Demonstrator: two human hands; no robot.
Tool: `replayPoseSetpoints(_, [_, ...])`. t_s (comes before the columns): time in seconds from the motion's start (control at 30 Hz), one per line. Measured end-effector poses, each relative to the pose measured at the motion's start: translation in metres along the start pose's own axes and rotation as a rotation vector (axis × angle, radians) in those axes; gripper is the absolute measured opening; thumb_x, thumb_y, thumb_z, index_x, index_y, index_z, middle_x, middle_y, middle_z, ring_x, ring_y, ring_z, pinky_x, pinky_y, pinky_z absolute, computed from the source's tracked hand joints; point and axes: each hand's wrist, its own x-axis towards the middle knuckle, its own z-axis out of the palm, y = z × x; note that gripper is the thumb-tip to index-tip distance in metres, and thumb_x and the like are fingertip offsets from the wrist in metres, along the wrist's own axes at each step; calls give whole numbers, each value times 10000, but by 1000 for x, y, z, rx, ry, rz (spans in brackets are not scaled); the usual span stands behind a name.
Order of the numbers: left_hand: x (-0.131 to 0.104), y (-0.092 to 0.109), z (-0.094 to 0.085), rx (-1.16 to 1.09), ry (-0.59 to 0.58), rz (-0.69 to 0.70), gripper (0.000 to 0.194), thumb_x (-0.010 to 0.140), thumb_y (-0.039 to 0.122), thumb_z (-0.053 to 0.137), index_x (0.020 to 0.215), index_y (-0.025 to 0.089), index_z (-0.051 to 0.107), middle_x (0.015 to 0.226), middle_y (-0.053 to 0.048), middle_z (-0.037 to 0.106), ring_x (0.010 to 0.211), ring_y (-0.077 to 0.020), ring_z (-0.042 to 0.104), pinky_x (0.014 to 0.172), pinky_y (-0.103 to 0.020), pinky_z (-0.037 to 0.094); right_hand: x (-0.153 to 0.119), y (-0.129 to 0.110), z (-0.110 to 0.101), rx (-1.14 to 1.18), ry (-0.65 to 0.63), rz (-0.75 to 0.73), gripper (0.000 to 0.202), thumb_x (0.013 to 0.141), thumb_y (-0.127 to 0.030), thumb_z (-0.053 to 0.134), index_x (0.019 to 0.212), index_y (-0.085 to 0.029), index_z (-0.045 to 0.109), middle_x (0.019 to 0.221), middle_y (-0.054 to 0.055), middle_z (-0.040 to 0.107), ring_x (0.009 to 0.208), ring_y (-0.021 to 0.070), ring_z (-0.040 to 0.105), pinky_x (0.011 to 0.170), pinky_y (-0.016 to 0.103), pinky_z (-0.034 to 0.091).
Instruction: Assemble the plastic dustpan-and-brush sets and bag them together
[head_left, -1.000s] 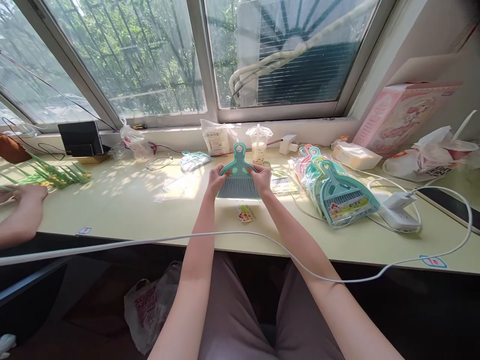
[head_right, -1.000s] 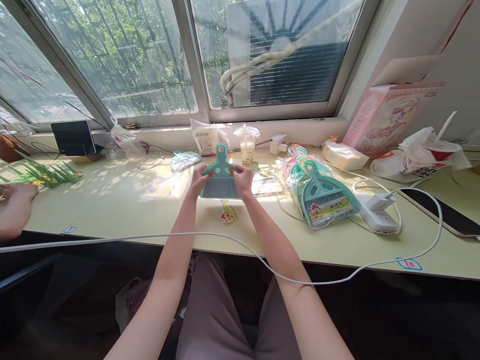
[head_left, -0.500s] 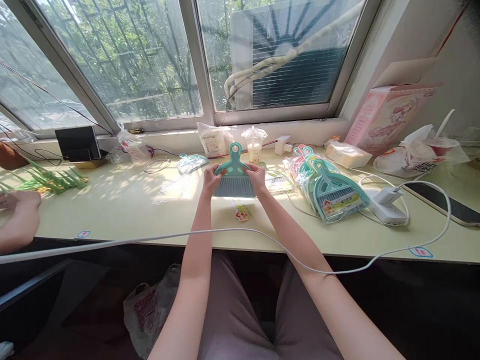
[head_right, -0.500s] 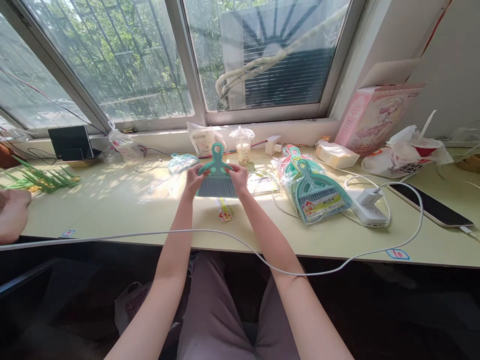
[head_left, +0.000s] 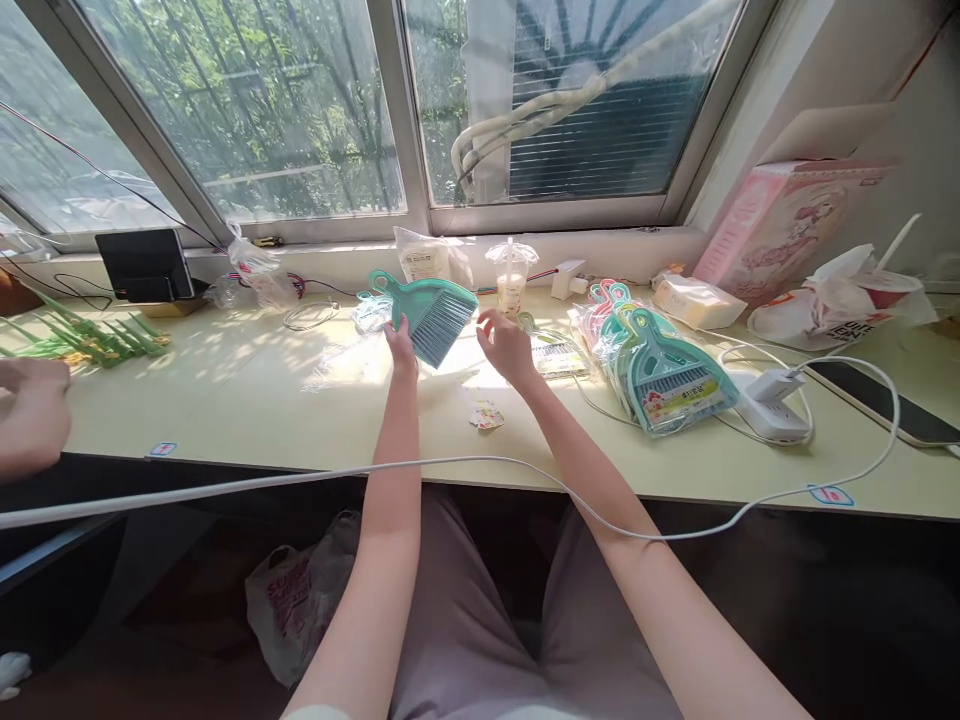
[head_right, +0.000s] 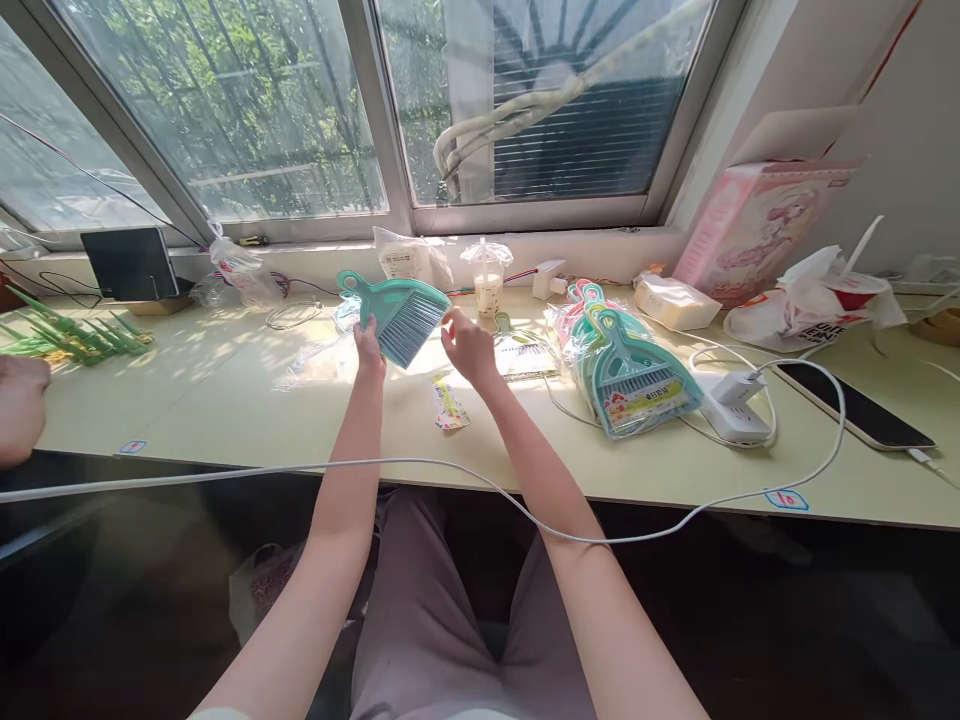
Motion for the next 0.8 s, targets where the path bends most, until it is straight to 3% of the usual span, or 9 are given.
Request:
replayPoseSetpoints(0.07, [4,-9,-9,-42,86,-129,318,811,379,735,1033,234,558,1005,-54,668,946,-181,665,823,-317,545,-5,0,6,-80,-270,-42,190,938,-352,613,998,-204,716,934,85,723,952,261,650,822,352,487])
replayPoseSetpoints(0.13, [4,-16,-15,-48,106,-197,374,769,321,774,1071,232,572,1025,-54,683,944,-171,675,831,-302,550,-9,0,15,-141,-492,-94,188,814,-375,781,852,-194,745,945,114,727,1020,301,639,808,340,485])
replayPoseSetpoints(0.2, [3,-20,-18,-43,102,-229,394,740,276,790,1076,220,591,1012,-55,694,927,-165,683,834,-297,551,-13,0,23,-161,-641,-154,206,699,-302,879,824,-188,760,955,123,727,1049,316,637,828,335,487])
replayPoseSetpoints(0.27, [2,-21,-18,-45,97,-242,388,731,253,791,1069,207,606,998,-56,700,916,-163,687,842,-300,551,-14,0,29,-133,-705,-204,286,655,-198,892,915,-185,774,984,114,725,1056,298,642,867,328,486])
replayPoseSetpoints(0.4, [-3,-16,-13,-52,17,-190,477,716,293,820,1137,213,610,978,-52,713,918,-177,685,857,-318,545,-12,5,30,-1,-735,-173,480,638,-117,863,1096,-204,754,1060,94,714,1003,246,650,826,299,500])
replayPoseSetpoints(0.53, [-11,-8,-9,-57,-50,-167,549,740,322,819,1219,244,562,1014,-45,700,902,-173,673,823,-314,535,-7,12,21,113,-761,-76,340,627,-160,858,951,-237,785,890,45,729,834,210,647,713,281,474])
replayPoseSetpoints(0.63, [-13,-6,-8,-70,-79,-169,539,744,267,811,1214,246,547,1026,-34,685,902,-161,660,815,-304,526,-1,12,8,310,-696,-55,276,640,-327,864,875,-213,776,786,30,713,760,191,632,667,280,455])
replayPoseSetpoints(0.73, [-13,-6,-6,-80,-171,-167,544,700,209,825,1177,217,565,1002,-29,683,890,-158,654,839,-318,518,7,10,-5,639,-546,-37,389,708,-515,787,901,-179,758,766,38,705,666,158,607,600,273,450])
replayPoseSetpoints(0.8, [-13,-5,-4,-92,-254,-169,577,647,220,867,1149,194,583,1009,-43,694,916,-175,659,871,-342,513,12,11,-11,764,-321,16,450,734,-585,742,912,-171,747,786,50,710,629,146,589,570,273,455])
